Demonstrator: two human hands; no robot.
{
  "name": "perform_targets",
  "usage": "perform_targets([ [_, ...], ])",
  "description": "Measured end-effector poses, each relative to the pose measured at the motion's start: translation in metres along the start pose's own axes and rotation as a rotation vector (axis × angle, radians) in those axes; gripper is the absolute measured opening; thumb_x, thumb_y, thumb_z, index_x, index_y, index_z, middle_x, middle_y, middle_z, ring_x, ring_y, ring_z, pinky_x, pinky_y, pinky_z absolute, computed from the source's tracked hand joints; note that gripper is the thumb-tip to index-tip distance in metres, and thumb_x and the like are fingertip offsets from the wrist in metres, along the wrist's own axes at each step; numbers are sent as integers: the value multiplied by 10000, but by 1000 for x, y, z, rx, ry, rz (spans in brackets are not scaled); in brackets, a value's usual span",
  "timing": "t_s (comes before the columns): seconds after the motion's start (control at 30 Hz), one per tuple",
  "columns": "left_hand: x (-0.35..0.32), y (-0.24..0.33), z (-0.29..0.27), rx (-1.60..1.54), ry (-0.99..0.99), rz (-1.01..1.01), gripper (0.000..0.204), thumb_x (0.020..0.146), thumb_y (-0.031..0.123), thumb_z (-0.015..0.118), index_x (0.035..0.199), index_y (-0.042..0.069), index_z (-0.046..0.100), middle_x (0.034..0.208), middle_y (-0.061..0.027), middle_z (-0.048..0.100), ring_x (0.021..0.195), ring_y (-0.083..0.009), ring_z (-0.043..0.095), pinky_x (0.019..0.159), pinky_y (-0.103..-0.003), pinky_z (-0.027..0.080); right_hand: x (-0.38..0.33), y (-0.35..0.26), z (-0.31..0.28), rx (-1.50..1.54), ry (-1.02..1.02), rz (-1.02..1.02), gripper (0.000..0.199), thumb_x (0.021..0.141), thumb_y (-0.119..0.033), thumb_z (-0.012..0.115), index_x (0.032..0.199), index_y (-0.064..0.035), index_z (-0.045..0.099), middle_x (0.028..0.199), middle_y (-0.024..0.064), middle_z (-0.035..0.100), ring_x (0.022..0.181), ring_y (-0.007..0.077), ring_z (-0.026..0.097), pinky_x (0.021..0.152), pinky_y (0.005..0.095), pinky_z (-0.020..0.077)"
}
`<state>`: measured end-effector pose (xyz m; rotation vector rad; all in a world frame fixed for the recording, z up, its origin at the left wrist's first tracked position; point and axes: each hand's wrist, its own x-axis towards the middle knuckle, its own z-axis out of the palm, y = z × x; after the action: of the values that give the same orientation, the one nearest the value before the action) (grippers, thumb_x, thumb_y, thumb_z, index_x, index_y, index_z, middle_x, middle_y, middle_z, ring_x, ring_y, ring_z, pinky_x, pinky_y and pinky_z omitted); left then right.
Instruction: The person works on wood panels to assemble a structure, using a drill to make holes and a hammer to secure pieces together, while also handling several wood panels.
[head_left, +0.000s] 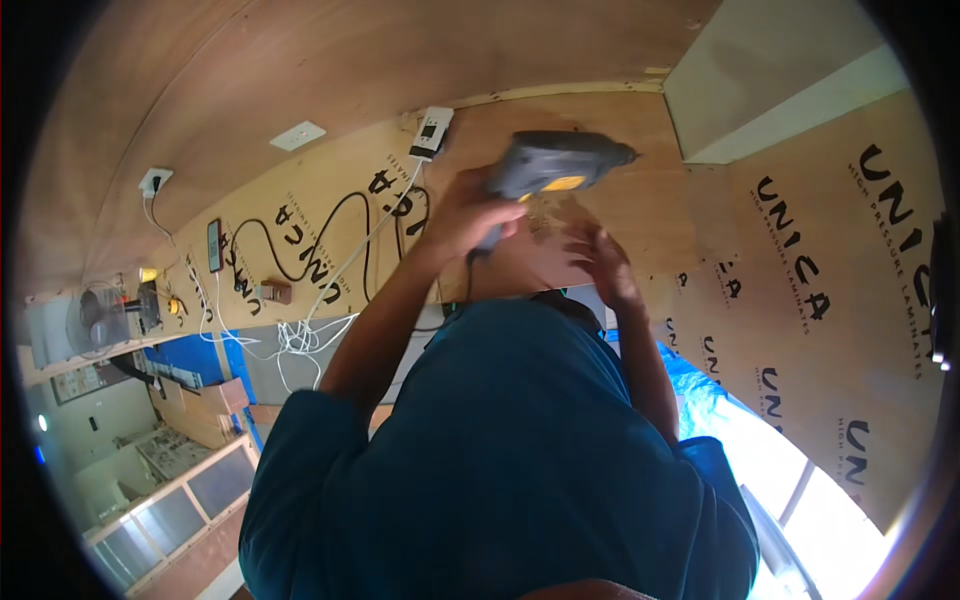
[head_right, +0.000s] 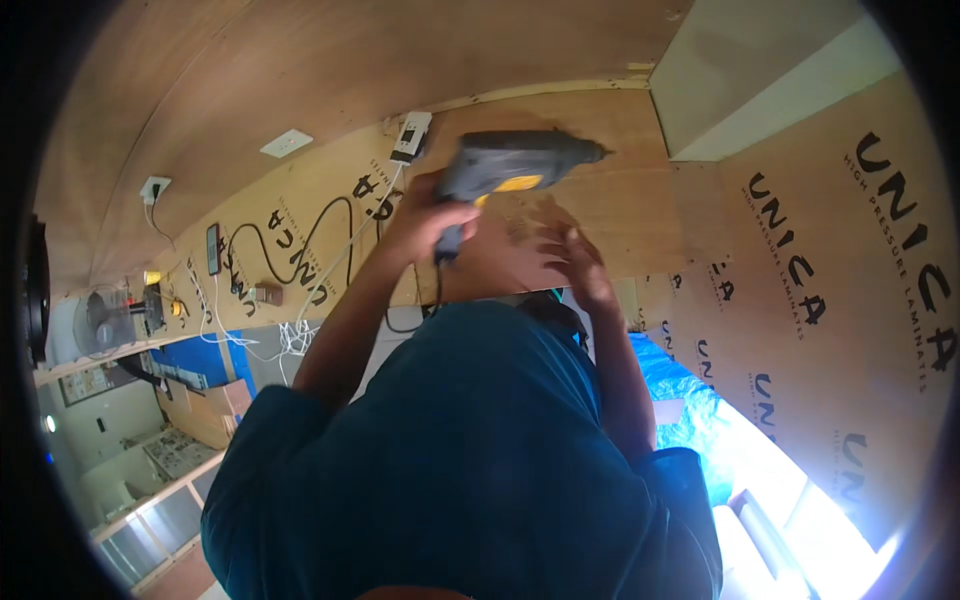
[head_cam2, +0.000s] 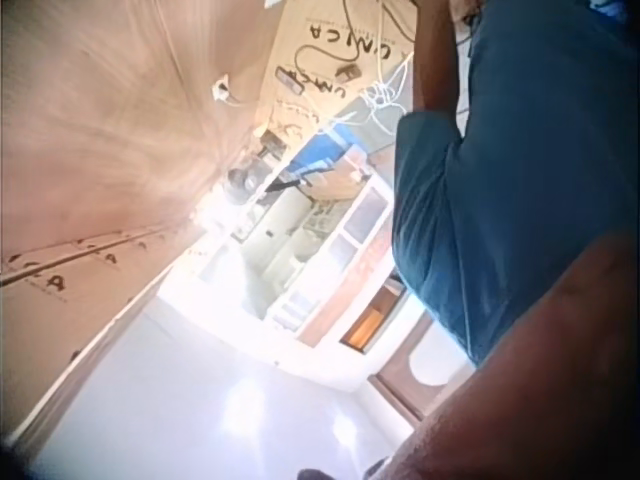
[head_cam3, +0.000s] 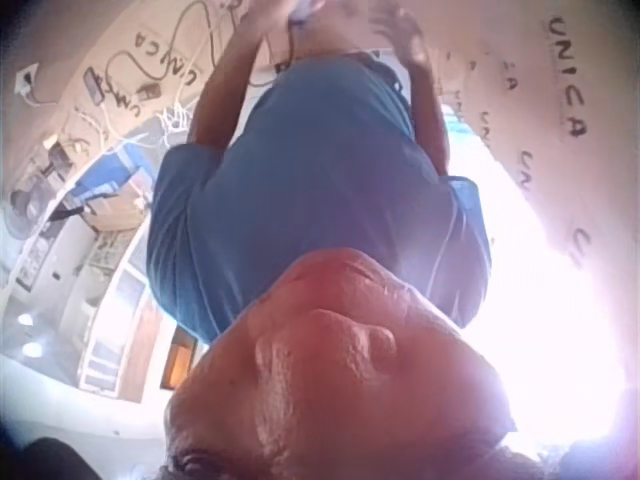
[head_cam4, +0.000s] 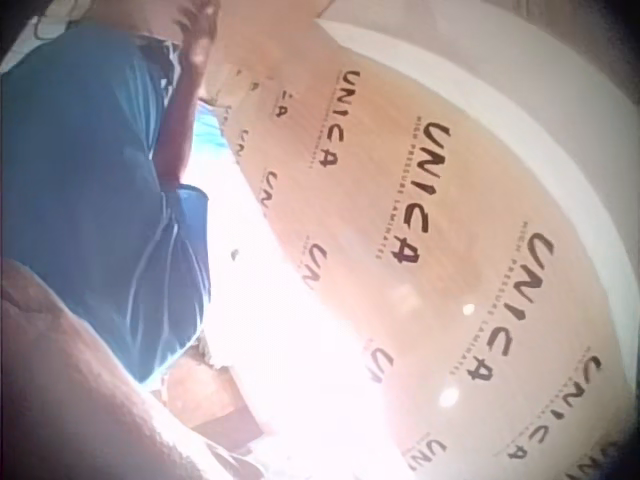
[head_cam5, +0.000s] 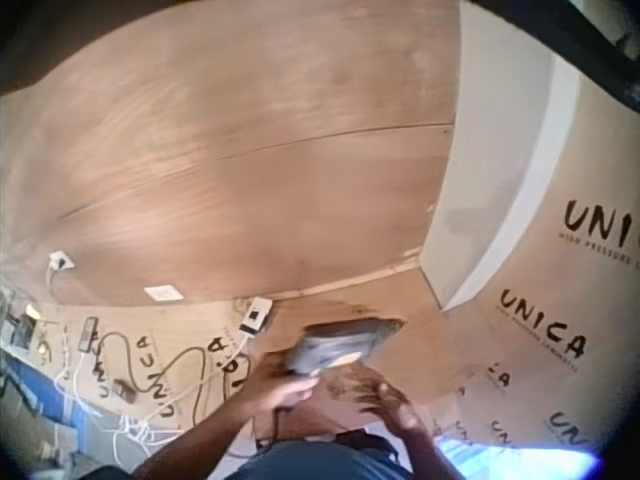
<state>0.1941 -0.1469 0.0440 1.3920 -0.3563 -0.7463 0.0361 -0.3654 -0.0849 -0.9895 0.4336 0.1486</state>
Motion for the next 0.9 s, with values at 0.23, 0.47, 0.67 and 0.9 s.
perform_targets([
  [0.23,-91,-26,-70,-653,106,-180,365,890,250,657,1122,-27,603,751,-146,634,601,-210,618,552,-384,549,67,0,150,243,-597,-98,574,1016,-330,618,1481,-84,390,1368,85,560,1254,240,542,1061,450,432],
  [0.47,-116,-60,-84,-974,195,-77,438,939,326,653,1236,26,536,919,-107,638,550,-203,586,503,-362,539,76,20,217,-29,-392,-328,531,893,24,725,1334,-56,441,1211,97,604,1122,206,626,862,359,589],
  [0.67,-137,-69,-99,-980,158,-79,454,949,342,622,1262,23,540,945,-123,632,571,-205,593,538,-377,547,77,41,220,-56,-497,-308,601,901,9,718,1405,-54,397,1243,97,602,1120,201,635,924,355,561],
  [0.9,-164,-56,-106,-727,331,-113,561,917,325,655,1346,5,487,1117,-185,648,555,-195,596,531,-358,539,68,49,212,80,-671,-99,679,955,-187,726,1492,-77,325,1274,79,586,1177,213,605,973,398,526],
])
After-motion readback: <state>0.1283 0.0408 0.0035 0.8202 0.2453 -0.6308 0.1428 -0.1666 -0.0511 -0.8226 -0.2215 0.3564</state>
